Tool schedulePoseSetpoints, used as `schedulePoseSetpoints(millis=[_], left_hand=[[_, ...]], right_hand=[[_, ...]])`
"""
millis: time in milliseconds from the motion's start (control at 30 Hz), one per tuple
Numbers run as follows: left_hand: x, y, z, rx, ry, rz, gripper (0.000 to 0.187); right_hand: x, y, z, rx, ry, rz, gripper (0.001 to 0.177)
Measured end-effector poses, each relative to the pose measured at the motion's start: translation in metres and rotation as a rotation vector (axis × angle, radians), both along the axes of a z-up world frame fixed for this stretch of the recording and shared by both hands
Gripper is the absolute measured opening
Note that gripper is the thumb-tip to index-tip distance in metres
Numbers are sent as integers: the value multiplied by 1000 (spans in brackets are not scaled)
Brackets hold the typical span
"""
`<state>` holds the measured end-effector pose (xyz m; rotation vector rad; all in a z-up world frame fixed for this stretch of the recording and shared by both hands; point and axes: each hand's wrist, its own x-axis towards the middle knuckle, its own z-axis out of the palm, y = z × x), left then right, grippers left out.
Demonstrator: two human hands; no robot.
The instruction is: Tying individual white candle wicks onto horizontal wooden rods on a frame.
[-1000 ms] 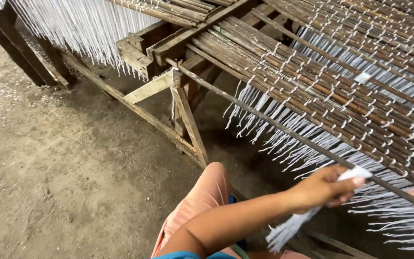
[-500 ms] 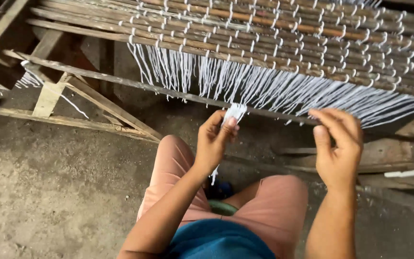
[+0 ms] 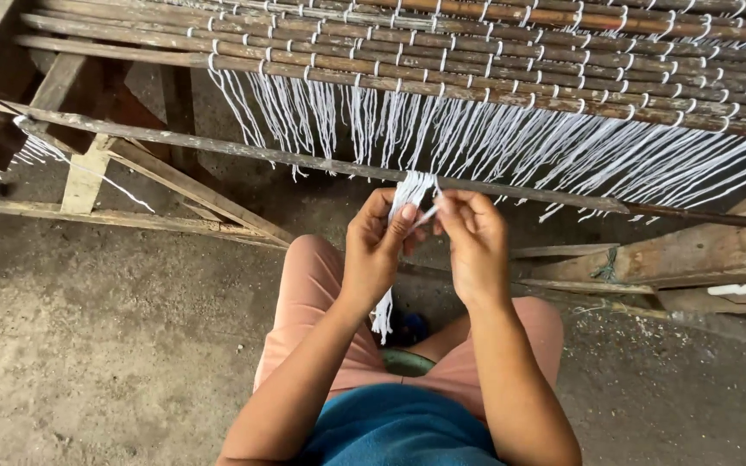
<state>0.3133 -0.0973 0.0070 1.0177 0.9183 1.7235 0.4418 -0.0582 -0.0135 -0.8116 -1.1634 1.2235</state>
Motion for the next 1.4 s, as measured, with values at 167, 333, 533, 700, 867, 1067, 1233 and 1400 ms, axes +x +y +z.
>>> schedulePoseSetpoints(millis=[167, 333, 533, 700, 867, 1067, 1233, 1400], left_hand=[[0, 2, 2, -9, -37, -1, 17], [3, 2, 7, -11, -27, 3, 12], [-2, 0, 20, -59, 4, 36, 15], [-6, 1, 25, -79, -36, 82, 10], [-9, 1, 12, -56, -24, 120, 7], [-42, -3, -7, -427, 524, 192, 18], [-53, -1, -32, -113, 444, 288, 17], [-54, -4, -31, -103, 518, 330, 26]], right_hand=[[20, -6, 14, -157, 477, 280, 11], [10, -5, 23, -217, 265, 288, 28], [-7, 8, 15, -94, -24, 41, 19], [-1, 6, 29, -92, 117, 179, 7], [16, 10, 42, -115, 199, 161, 8], [64, 21, 9, -320, 360, 275, 23], [155, 20, 15, -403, 385, 256, 24], [233, 18, 35, -289, 190, 178, 28]])
